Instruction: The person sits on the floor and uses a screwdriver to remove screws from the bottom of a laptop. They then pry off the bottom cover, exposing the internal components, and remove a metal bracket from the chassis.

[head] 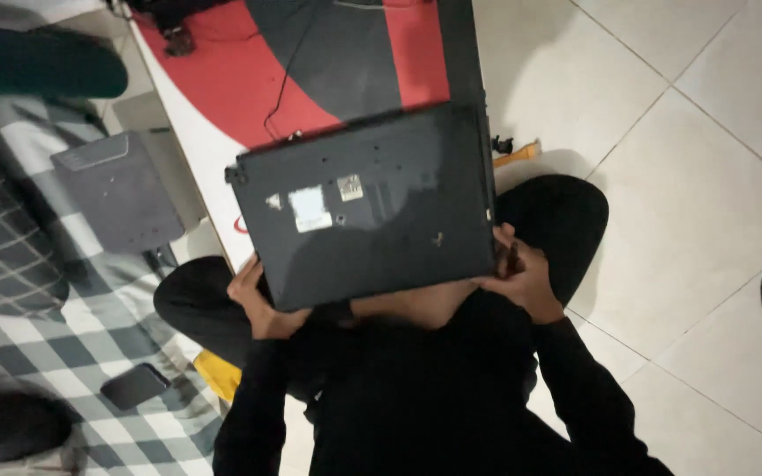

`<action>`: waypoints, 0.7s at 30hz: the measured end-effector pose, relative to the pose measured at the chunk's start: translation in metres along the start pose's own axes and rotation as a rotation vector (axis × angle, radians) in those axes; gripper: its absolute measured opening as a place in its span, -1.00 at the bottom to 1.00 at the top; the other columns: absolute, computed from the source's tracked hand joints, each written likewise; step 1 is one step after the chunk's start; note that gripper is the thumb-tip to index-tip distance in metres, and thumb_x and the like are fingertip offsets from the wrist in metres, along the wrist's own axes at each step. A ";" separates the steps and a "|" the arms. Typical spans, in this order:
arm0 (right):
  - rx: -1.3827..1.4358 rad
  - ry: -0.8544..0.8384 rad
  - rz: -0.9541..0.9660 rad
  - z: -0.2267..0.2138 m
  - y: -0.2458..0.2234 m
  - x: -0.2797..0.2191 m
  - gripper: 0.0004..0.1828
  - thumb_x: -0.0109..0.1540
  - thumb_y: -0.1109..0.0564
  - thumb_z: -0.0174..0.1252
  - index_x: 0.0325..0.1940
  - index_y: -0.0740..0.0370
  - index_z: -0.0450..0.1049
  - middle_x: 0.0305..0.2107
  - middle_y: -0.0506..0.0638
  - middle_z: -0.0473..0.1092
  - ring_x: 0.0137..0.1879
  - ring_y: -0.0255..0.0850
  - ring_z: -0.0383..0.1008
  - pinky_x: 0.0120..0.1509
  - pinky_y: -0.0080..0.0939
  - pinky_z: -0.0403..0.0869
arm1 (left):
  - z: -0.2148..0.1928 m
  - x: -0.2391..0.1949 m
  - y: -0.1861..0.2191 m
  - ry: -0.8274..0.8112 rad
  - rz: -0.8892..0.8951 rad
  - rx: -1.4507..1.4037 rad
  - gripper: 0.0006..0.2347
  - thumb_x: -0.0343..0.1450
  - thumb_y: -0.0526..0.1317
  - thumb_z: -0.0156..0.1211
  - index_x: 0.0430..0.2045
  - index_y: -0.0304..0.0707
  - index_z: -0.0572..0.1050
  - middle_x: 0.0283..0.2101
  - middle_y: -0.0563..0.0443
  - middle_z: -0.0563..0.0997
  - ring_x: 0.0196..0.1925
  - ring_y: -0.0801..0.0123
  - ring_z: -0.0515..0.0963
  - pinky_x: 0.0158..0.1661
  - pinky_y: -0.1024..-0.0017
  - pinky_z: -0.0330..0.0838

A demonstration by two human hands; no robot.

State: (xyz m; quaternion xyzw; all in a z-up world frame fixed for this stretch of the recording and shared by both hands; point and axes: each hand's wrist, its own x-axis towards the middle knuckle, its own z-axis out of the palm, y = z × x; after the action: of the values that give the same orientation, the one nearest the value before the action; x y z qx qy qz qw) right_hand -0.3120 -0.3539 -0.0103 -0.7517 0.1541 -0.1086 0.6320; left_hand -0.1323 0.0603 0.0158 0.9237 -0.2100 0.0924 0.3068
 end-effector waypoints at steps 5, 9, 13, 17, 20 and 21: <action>-0.120 -0.014 -0.043 -0.001 0.035 -0.013 -0.03 -0.05 0.08 0.63 0.39 0.32 0.40 -0.66 0.03 0.44 -0.56 -0.25 0.44 -0.32 -0.27 0.45 | -0.009 0.034 0.028 -0.040 0.046 -0.278 -0.29 -0.04 0.24 0.54 -0.32 -0.52 0.58 -0.18 -0.45 0.66 -0.13 -0.42 0.63 0.02 -0.07 0.45; -0.033 -0.015 -0.122 0.002 0.035 -0.010 -0.21 0.03 0.20 0.56 0.32 0.34 0.46 -0.75 0.01 0.37 -0.62 -0.31 0.37 -0.31 -0.30 0.43 | -0.007 -0.005 0.005 0.098 0.086 -0.188 -0.21 0.03 0.17 0.61 -0.02 -0.51 0.50 0.00 -0.49 0.58 0.03 -0.37 0.57 0.09 -0.10 0.41; -0.057 -0.022 -0.149 0.000 0.025 -0.003 -0.64 0.07 0.20 0.55 -0.59 0.15 0.43 -0.81 -0.08 0.30 -0.67 -0.31 0.27 -0.48 -0.31 0.30 | -0.005 -0.011 0.010 0.024 0.019 -0.157 -0.23 0.07 -0.04 0.64 0.15 -0.34 0.38 0.22 -0.29 0.43 0.22 -0.19 0.39 0.30 -0.02 0.10; -0.022 -0.012 -0.134 0.001 0.045 -0.006 -0.62 0.09 0.17 0.54 -0.63 0.08 0.41 -0.77 -0.12 0.32 -0.59 -0.35 0.30 -0.35 -0.31 0.37 | 0.005 -0.019 0.014 0.044 -0.081 -0.213 -0.25 0.11 -0.29 0.57 0.22 -0.36 0.31 0.29 -0.35 0.35 0.28 -0.32 0.32 0.34 -0.22 -0.01; -0.032 -0.010 -0.169 0.010 -0.035 0.001 -0.67 0.14 0.26 0.46 -0.54 0.19 0.40 -0.70 0.00 0.35 -0.48 -0.28 0.36 -0.13 -0.18 0.43 | 0.007 -0.020 0.041 0.052 -0.122 -0.055 -0.08 -0.03 -0.49 0.49 0.33 -0.43 0.21 0.33 -0.45 0.26 0.35 -0.40 0.26 0.38 -0.28 -0.10; -0.032 -0.012 -0.174 0.013 -0.054 0.003 -0.67 0.14 0.26 0.46 -0.54 0.19 0.40 -0.70 0.00 0.35 -0.48 -0.28 0.36 -0.13 -0.18 0.43 | 0.009 -0.021 0.056 0.058 -0.122 -0.055 -0.08 -0.03 -0.49 0.49 0.33 -0.43 0.21 0.33 -0.45 0.26 0.35 -0.40 0.26 0.38 -0.28 -0.10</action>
State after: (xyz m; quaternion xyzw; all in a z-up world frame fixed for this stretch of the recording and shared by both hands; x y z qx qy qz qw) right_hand -0.2998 -0.3343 0.0406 -0.7730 0.0859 -0.1560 0.6089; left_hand -0.1761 0.0209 0.0318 0.9229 -0.1467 0.0944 0.3432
